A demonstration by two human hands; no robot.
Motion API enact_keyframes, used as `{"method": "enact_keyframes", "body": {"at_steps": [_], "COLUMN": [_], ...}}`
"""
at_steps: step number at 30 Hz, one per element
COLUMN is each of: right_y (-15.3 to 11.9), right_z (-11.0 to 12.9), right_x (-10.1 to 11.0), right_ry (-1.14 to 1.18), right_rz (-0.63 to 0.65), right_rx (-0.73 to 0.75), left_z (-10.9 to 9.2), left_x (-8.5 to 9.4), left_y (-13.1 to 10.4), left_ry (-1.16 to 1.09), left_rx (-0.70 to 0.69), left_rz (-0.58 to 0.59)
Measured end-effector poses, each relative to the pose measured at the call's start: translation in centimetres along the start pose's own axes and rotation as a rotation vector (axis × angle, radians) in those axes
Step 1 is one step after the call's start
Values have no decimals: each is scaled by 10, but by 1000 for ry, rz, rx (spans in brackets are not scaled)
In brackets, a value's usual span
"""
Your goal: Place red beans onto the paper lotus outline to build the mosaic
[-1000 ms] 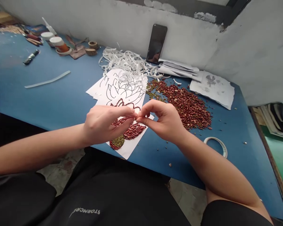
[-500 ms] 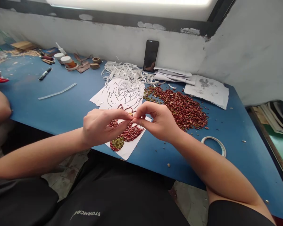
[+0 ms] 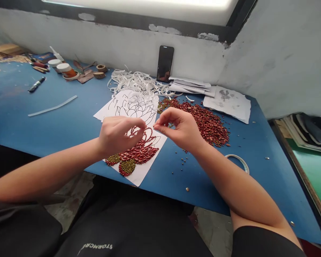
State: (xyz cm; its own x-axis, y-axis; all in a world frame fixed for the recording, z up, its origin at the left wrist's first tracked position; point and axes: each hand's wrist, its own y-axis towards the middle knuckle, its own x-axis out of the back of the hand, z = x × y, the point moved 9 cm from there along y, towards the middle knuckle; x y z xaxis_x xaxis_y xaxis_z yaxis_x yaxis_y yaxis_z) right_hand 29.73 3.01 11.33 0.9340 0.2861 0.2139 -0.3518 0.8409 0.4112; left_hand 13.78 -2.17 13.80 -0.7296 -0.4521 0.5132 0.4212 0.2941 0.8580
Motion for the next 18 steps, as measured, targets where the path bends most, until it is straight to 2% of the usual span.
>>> {"method": "enact_keyframes", "body": {"at_steps": [4, 5, 8, 11, 14, 16, 18], "right_y": [6, 7, 7, 6, 3, 0, -3], "right_z": [-11, -16, -31, -46, -60, -66, -70], "right_x": [15, 16, 13, 2, -7, -11, -15], "right_ry": [-45, -69, -192, -344, -441, -484, -516], "right_rz": [-43, -43, 7, 107, 185, 218, 253], "right_rx": [-9, -12, -17, 8, 36, 56, 91], "left_z": [41, 55, 98, 124, 139, 149, 153], "left_x": [-36, -49, -93, -121, -127, -117, -101], "left_y": [4, 5, 4, 2, 1, -2, -10], "left_ry": [122, 165, 235, 120, -125, -198, -178], "left_rx": [-6, 28, 174, 275, 384, 450, 444], "left_rz": [16, 58, 308, 440, 433, 384, 378]}}
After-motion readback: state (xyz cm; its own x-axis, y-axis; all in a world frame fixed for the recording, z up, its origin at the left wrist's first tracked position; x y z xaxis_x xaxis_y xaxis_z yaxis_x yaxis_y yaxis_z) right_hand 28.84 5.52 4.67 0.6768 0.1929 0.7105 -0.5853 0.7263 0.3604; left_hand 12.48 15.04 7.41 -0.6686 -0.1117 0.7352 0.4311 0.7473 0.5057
